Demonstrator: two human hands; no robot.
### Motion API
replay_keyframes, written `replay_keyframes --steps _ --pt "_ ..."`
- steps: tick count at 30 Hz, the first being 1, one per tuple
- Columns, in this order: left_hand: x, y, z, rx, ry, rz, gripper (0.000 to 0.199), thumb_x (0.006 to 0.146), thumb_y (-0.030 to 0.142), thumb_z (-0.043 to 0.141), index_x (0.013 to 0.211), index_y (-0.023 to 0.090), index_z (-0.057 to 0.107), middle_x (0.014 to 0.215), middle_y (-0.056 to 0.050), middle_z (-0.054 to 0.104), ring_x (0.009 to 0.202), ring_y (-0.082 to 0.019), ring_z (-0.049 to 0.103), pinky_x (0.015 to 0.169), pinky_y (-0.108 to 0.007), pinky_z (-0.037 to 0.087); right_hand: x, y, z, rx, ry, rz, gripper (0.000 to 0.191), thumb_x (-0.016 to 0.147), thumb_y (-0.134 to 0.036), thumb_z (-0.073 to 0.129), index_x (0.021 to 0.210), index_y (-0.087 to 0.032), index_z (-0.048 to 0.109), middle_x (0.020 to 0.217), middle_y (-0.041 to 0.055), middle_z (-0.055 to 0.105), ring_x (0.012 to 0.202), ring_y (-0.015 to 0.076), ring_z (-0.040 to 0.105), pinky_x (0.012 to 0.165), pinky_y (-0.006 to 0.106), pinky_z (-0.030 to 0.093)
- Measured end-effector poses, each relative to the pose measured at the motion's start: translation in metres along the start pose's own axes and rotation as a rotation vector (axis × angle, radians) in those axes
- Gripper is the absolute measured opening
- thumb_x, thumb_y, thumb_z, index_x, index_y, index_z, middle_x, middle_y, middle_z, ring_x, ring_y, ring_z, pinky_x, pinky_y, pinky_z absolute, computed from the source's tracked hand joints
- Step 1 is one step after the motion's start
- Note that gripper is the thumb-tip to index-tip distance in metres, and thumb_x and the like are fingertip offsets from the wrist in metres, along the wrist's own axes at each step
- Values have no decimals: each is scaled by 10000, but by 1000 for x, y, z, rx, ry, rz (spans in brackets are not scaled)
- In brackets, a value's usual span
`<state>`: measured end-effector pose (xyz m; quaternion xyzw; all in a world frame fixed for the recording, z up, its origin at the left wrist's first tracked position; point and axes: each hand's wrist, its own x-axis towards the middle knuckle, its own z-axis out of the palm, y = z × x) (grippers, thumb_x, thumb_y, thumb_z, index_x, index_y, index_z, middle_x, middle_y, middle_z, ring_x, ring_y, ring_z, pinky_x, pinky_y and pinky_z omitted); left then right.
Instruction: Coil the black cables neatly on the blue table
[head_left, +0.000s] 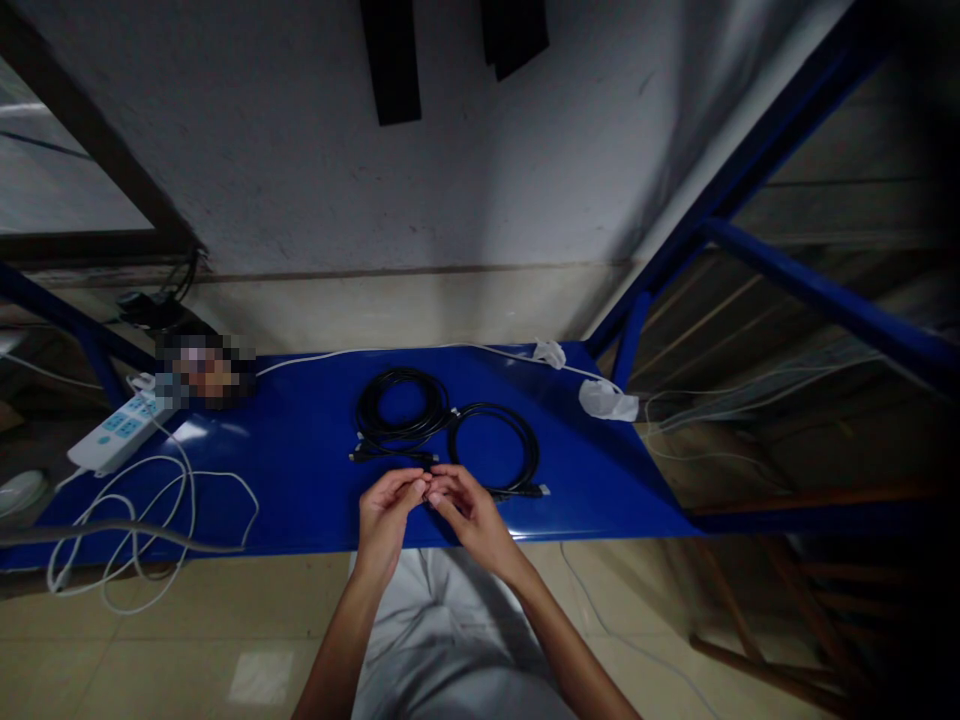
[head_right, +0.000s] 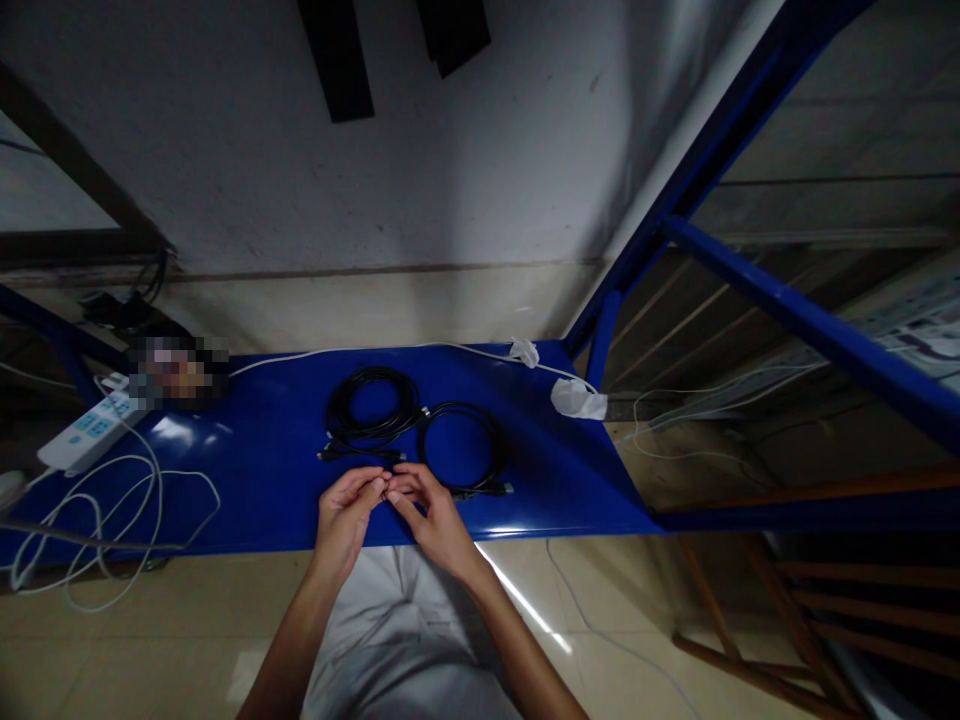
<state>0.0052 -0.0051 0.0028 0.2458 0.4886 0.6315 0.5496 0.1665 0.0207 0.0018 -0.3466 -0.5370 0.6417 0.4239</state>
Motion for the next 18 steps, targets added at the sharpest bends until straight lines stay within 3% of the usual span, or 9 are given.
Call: replay_keyframes --steps 5,10,18 --pt "-1 1 -5 -23 -23 -2 326 798 372 970 982 155 810 1018 -97 797 899 -196 770 775 -290 637 2 5 -8 43 -100 65 319 992 -473 807 1176 -214 788 994 45 807 888 187 765 884 334 615" --pt "-3 8 -11 1 -59 19 303 844 392 931 967 155 786 1034 -80 762 849 -181 742 758 -313 649 3 1 -9 -40 -91 1 303 958 -466 849 1134 -219 857 1061 73 792 963 198 745 903 331 593" --pt "-4 28 -28 242 -112 66 309 909 451 870 1027 174 799 1081 -90 755 906 -219 773 856 -350 655 2 -9 -5 -208 -51 -99 253 1010 -466 787 1009 -222 854 947 59 762 855 188 692 788 314 539"
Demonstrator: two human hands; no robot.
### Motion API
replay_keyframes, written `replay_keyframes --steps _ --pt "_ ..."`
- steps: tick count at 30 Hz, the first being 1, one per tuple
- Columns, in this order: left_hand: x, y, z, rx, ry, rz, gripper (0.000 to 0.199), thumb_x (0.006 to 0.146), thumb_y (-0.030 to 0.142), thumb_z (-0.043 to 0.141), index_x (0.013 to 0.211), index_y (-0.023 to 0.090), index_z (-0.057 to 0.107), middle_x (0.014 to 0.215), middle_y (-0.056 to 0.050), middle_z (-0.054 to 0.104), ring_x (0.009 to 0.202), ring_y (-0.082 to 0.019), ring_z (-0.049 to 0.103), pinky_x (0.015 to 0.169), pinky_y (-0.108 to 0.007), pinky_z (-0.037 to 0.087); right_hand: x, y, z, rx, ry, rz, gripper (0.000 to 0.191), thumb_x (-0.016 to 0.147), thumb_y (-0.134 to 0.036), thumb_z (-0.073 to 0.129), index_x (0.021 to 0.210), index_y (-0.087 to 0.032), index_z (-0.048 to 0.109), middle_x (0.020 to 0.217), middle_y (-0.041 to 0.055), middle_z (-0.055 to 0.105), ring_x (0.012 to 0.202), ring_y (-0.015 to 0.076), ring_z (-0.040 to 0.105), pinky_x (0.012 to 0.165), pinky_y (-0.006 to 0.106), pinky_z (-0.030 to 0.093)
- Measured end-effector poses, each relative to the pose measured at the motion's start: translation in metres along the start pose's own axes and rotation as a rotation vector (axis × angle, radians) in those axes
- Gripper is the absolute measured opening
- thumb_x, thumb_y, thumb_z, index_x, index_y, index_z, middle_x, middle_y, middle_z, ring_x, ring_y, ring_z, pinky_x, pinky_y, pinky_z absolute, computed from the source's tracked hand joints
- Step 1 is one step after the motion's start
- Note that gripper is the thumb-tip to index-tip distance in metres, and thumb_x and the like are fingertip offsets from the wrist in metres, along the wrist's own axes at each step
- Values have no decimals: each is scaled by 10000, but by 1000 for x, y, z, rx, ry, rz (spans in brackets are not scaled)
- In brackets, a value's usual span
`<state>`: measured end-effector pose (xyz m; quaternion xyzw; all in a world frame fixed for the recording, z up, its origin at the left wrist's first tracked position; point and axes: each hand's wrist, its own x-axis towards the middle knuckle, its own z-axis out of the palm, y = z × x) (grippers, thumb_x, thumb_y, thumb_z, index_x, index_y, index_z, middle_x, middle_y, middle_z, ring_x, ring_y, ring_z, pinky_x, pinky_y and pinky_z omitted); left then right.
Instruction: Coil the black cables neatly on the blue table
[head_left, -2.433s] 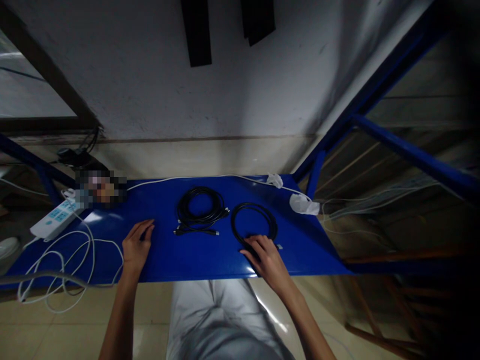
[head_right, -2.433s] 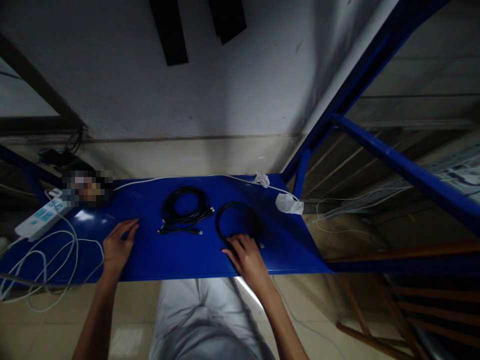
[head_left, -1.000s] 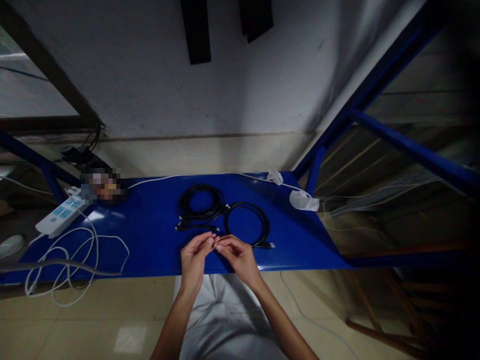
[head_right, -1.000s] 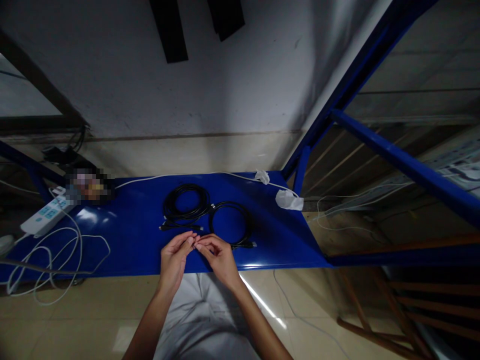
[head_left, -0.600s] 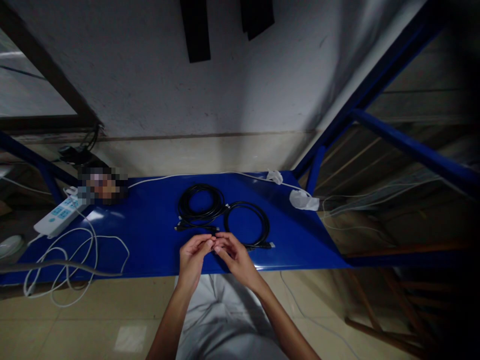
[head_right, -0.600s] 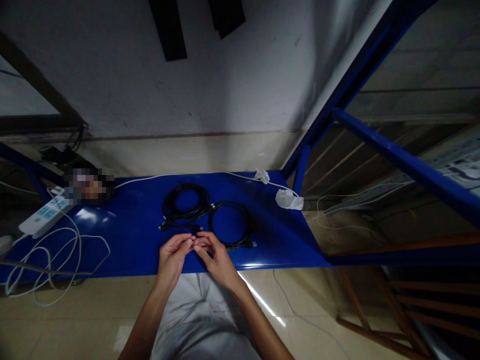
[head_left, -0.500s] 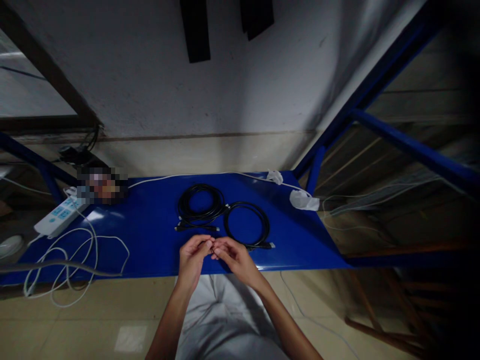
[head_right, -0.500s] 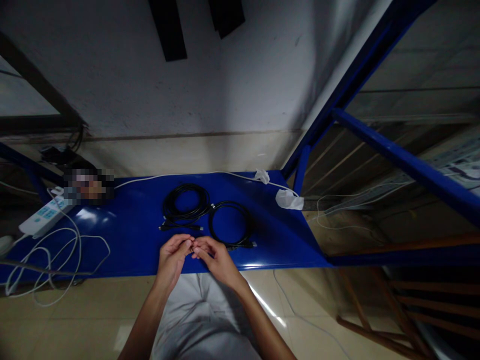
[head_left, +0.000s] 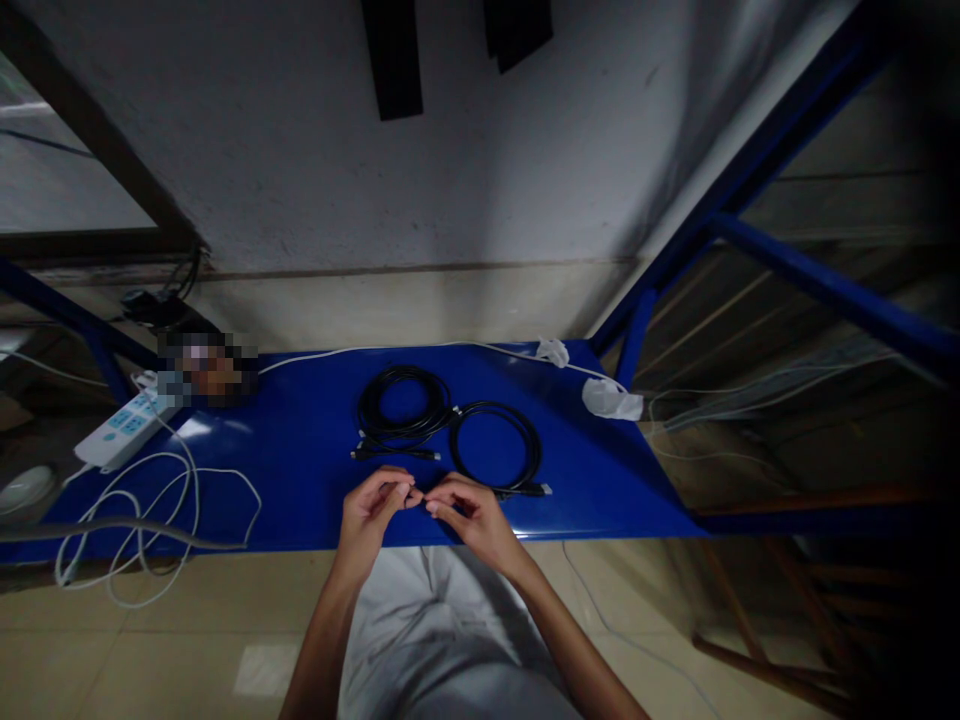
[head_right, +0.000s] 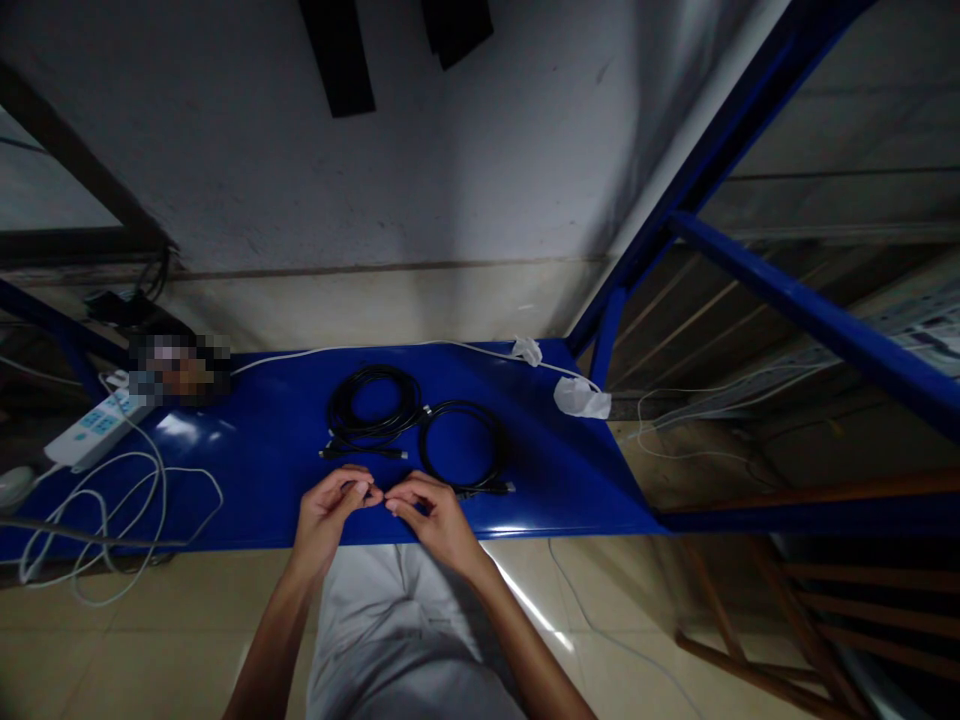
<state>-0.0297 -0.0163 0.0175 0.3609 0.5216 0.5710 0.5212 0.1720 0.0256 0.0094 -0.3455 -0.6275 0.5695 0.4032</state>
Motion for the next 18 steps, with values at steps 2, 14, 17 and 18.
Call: replay_keyframes --steps 2,14,17,18 --pt "2 5 -8 107 4 54 302 936 457 844 1044 178 808 1068 -90 756 910 -215 769 869 -318 623 -2 2 1 26 15 23 263 1012 -475 782 1019 -217 831 948 58 760 844 190 706 791 319 554" --pt "-5 1 7 280 -135 89 362 1065 508 646 1197 209 803 996 -78 724 918 -211 664 890 -305 514 -4 3 3 88 52 -9 242 1002 -460 791 983 -220 764 1003 65 771 947 211 719 890 346 570" --pt "-7 -6 17 254 -108 79 404 1072 546 605 1167 212 812 917 -55 669 822 -192 611 817 -299 496 -5 2 2 97 53 -12 233 1010 -452 782 989 -220 761 1009 68 770 942 212 722 893 353 579" --pt "-7 -9 20 236 -94 65 423 1070 565 596 1158 211 812 897 -50 653 796 -187 594 785 -295 487 -5 1 3 102 54 -10 229 1010 -447 782 989 -220 760 1016 71 772 952 216 726 906 360 583"
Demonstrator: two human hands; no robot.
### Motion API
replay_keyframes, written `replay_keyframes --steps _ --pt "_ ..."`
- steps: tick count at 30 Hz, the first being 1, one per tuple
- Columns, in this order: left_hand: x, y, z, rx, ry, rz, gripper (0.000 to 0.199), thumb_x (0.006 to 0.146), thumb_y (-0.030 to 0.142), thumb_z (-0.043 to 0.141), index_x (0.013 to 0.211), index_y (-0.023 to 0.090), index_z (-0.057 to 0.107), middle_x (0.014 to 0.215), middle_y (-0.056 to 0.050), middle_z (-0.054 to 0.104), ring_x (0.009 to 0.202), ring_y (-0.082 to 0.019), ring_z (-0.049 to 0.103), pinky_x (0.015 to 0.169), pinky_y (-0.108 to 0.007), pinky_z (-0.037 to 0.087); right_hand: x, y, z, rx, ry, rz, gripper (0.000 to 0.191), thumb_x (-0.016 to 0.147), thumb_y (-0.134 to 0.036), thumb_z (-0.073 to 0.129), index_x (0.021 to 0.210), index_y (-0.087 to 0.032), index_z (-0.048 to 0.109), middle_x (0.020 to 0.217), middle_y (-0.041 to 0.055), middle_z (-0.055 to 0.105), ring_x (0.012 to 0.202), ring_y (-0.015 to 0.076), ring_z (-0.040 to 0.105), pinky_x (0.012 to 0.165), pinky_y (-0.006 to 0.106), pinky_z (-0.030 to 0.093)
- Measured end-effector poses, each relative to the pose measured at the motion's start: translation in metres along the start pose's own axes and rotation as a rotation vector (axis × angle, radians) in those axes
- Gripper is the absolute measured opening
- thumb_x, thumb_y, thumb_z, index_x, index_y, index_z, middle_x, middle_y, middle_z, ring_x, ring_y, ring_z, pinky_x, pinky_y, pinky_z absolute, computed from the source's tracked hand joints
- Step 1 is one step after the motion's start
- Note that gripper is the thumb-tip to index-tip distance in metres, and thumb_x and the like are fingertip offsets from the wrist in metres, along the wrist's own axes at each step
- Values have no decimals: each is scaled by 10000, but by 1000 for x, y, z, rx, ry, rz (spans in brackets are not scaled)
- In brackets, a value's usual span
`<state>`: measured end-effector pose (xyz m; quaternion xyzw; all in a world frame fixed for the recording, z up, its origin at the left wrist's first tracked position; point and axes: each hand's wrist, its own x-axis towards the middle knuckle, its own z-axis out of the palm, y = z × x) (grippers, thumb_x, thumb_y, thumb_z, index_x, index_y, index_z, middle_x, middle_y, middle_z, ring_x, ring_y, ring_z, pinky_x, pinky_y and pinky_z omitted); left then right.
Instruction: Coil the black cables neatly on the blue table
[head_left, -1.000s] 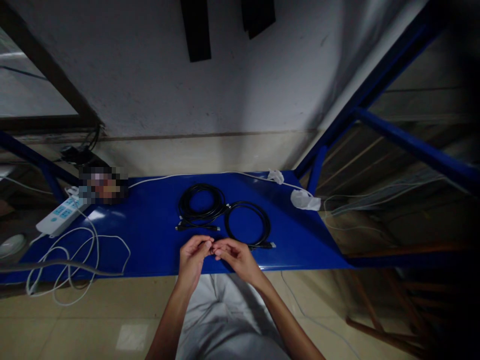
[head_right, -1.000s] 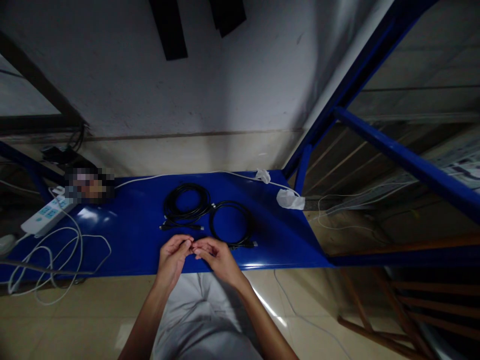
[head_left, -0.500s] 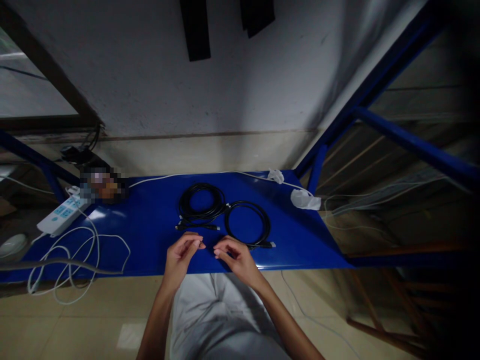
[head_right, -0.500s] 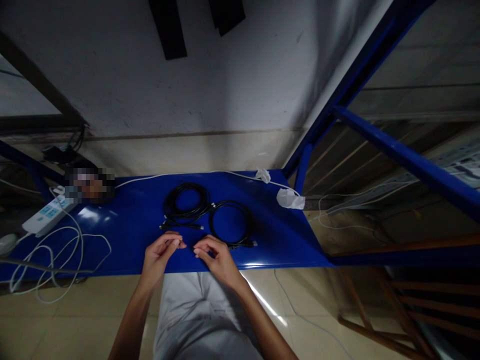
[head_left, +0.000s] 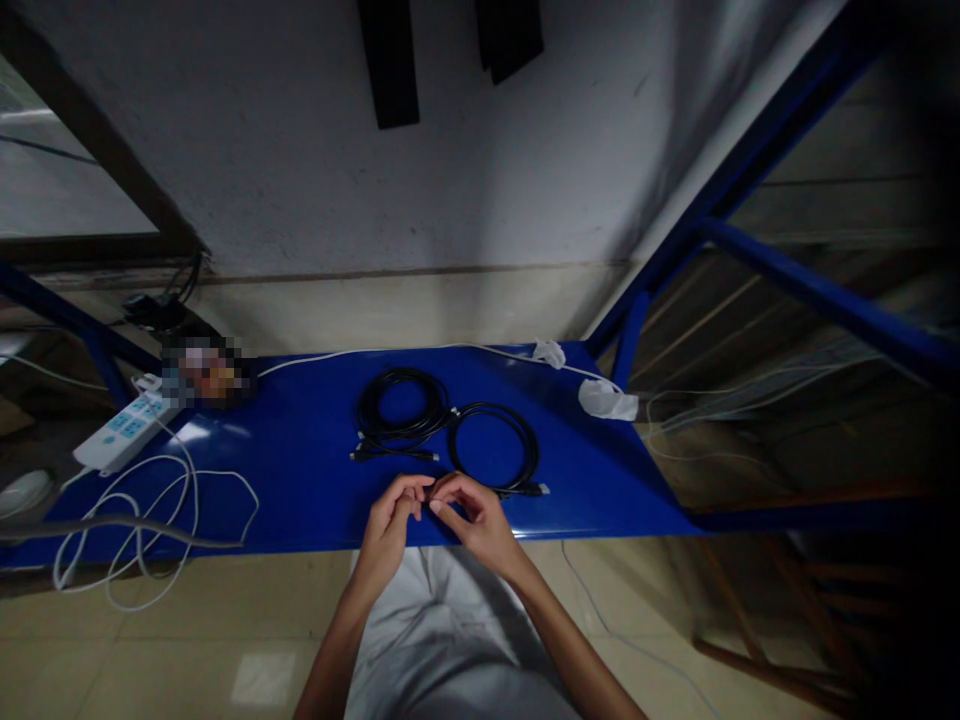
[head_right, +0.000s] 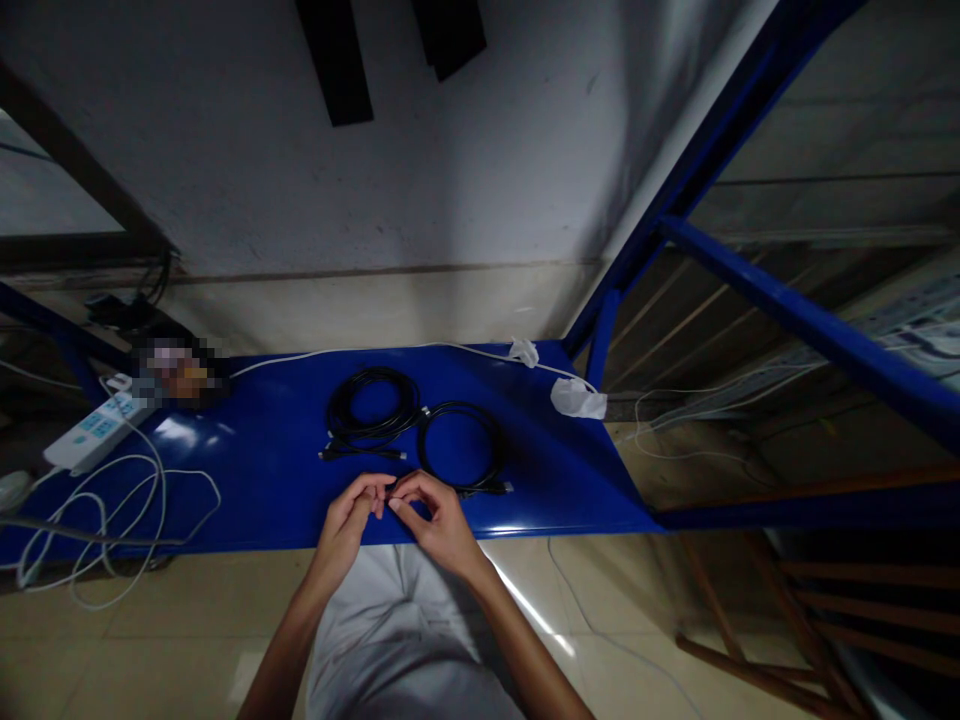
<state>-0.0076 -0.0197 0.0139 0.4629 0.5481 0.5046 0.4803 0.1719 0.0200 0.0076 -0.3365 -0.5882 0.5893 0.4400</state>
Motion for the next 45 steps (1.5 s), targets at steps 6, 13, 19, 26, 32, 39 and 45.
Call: replay_keyframes --steps 6,13,19,26,32,39,45 --pt "-3 -2 6 -28 57 -64 468 1048 614 633 1232 215 793 820 -40 651 735 -175 572 705 -268 460 -5 -4 0 7 17 -58 170 1021 -400 772 987 -235 747 1147 99 791 1150 261 730 1083 443 552" --pt "-8 4 -1 95 -96 -16 393 1009 523 729 1222 213 841 826 -44 661 729 -165 535 676 -260 418 -17 -9 -4 -53 48 -8 181 1012 -417 779 1018 -238 757 1023 70 750 995 233 702 938 377 561" --pt "-4 9 -3 97 -144 -36 392 985 526 750 1160 189 851 719 11 484 671 -135 424 632 -249 347 -22 -15 -10 -23 25 8 152 1030 -389 765 1051 -239 767 1098 84 753 1061 243 711 987 389 554" --pt "5 9 -9 100 -167 -46 407 931 541 810 1060 160 866 691 22 450 668 -122 387 620 -242 309 -22 -17 -10 6 0 -34 127 1035 -364 765 1046 -237 764 1146 99 770 1221 269 700 1117 436 522" --pt "3 6 -14 63 -201 -61 422 998 548 745 1069 144 845 885 -69 698 761 -145 519 693 -257 379 -21 -21 -12 -6 -29 -112 37 1035 -297 763 1048 -264 756 1098 82 778 1247 274 673 1136 472 505" --pt "0 3 -15 9 -178 -88 408 969 549 789 1016 144 823 832 -44 657 740 -137 493 678 -251 359 -19 -28 -14 -95 -75 -155 18 1047 -247 737 1061 -257 743 1079 76 760 1174 259 670 1073 456 519" --pt "3 6 -6 13 -144 -92 479 953 601 782 1028 128 807 749 -30 627 687 -132 473 642 -249 346 -20 -31 -13 -158 -132 -178 43 1069 -244 700 1102 -247 726 1091 81 762 1126 250 681 1022 442 537"
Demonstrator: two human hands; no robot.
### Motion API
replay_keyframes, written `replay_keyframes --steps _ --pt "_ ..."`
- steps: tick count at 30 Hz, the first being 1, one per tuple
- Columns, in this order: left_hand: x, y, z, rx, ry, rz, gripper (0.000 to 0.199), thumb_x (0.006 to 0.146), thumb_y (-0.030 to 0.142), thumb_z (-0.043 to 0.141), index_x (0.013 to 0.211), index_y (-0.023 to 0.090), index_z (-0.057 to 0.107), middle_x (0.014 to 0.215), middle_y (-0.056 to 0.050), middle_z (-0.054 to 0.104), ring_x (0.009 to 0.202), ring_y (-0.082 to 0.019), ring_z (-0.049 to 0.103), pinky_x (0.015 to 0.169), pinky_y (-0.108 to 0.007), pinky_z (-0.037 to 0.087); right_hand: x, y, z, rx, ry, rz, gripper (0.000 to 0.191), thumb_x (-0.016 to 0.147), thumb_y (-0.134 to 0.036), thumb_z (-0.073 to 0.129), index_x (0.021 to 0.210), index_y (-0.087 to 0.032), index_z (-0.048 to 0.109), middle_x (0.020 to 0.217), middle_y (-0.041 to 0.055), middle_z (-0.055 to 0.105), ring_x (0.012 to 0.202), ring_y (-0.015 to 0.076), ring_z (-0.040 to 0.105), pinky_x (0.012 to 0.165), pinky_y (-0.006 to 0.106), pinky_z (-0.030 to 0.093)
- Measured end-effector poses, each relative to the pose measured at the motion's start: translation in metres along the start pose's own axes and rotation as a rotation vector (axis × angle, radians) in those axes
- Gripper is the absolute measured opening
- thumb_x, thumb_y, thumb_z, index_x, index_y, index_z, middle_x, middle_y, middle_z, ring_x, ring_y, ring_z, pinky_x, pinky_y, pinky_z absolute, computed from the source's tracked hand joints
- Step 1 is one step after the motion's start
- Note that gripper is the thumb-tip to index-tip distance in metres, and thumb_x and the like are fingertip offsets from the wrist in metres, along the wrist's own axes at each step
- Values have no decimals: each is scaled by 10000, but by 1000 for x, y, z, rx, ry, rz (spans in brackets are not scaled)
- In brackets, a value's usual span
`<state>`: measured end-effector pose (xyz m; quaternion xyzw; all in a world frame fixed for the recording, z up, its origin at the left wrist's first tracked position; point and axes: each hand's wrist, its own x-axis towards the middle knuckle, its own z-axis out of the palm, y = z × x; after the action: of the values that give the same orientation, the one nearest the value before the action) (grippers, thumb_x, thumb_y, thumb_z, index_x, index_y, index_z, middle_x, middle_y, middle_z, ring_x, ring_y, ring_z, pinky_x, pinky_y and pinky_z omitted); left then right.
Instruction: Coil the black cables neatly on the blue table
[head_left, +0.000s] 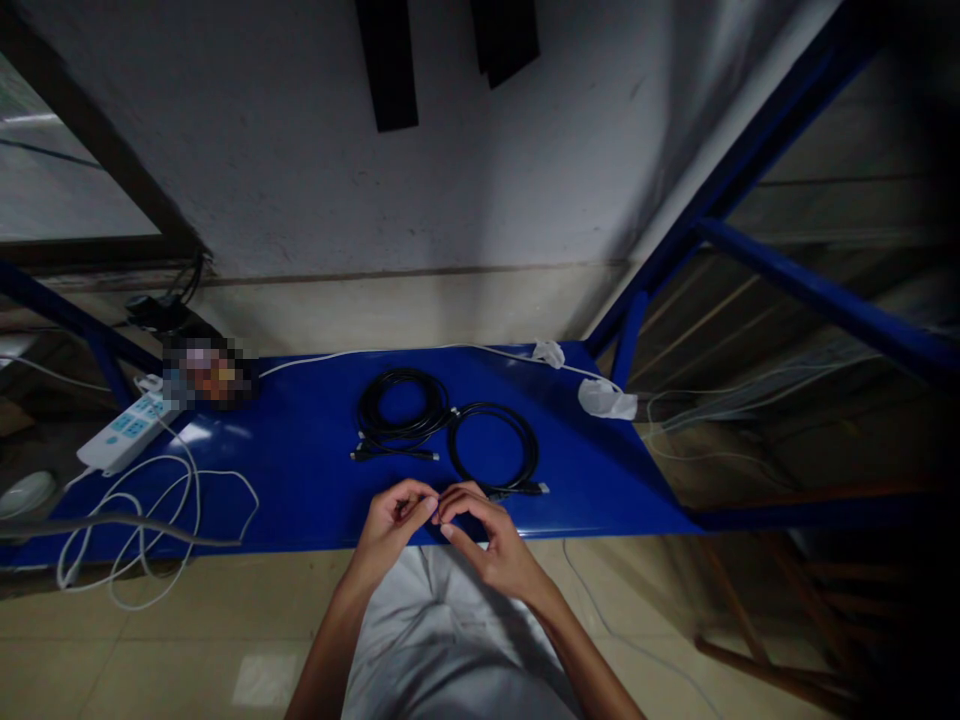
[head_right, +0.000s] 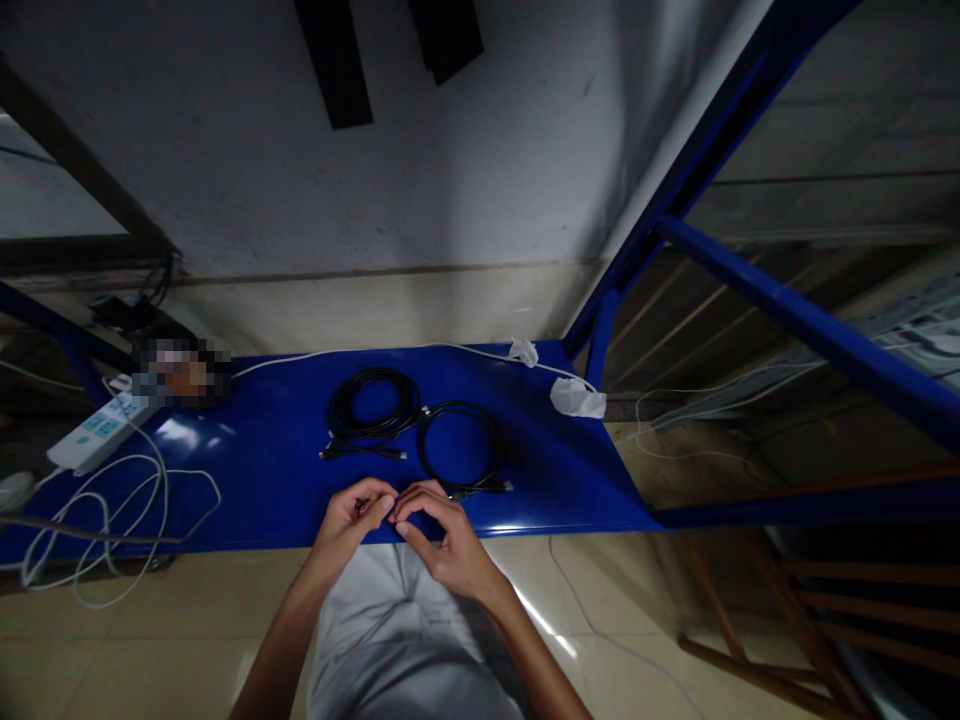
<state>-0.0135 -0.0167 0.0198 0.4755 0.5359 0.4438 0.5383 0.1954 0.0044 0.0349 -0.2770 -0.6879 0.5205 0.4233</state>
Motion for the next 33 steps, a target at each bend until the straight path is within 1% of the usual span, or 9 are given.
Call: replay_keyframes --steps 2,9,12,16,19,21,25,29,33 --pt "1 0 1 11 -11 7 488 952 602 781 1052 125 816 726 -26 623 673 -132 475 631 -250 340 -1 -1 0 8 -6 -5 46 1072 -252 696 1106 -250 728 1091 79 764 1122 250 687 1015 438 540" --pt "-1 -1 -1 30 -44 22 419 981 555 770 981 138 812 825 -71 738 738 -157 577 687 -265 381 -2 -2 -2 65 -6 12 46 1068 -265 711 1095 -257 746 1097 78 769 1135 250 700 1022 433 550" --pt "-4 -2 -4 29 -73 40 399 985 541 769 1039 148 817 850 -69 733 766 -166 594 709 -269 391 -3 1 -3 71 7 24 47 1065 -273 718 1092 -252 752 1101 86 764 1153 254 697 1026 435 556" --pt "-6 -1 -8 11 -76 40 379 962 520 800 1077 159 813 767 -10 592 763 -160 585 727 -265 398 -4 4 -3 51 20 38 48 1061 -285 727 1079 -252 758 1101 90 775 1208 265 687 1058 448 552" --pt "-6 0 -9 36 -42 40 380 953 525 805 1037 155 802 735 24 477 700 -130 485 689 -254 364 -4 4 -4 17 27 29 44 1064 -276 721 1078 -256 758 1104 84 786 1219 264 685 1070 451 545" --pt "-7 1 -8 71 -26 42 378 959 529 794 1019 155 792 736 31 442 683 -122 423 665 -252 336 -5 2 -5 -39 36 16 50 1070 -266 707 1088 -259 754 1102 78 785 1174 257 695 1040 440 545" --pt "-9 6 -3 148 -20 56 355 988 515 752 990 161 771 736 35 405 687 -126 397 650 -255 313 -5 -7 -10 -280 16 -17 80 1087 -242 669 1111 -261 743 1075 67 776 1067 248 695 976 435 504" --pt "-12 12 2 223 -30 88 314 1022 477 707 991 169 759 738 29 449 691 -131 405 653 -256 317 -6 -16 -17 -461 -50 -32 79 1084 -265 688 1142 -265 742 1110 72 799 1129 285 678 991 464 470" --pt "-12 13 4 290 -46 117 277 1045 439 681 999 176 753 769 11 538 705 -135 438 666 -256 338 -6 -20 -21 -530 -62 -49 108 1089 -262 678 1172 -263 748 1116 83 810 1184 316 658 1013 489 462"
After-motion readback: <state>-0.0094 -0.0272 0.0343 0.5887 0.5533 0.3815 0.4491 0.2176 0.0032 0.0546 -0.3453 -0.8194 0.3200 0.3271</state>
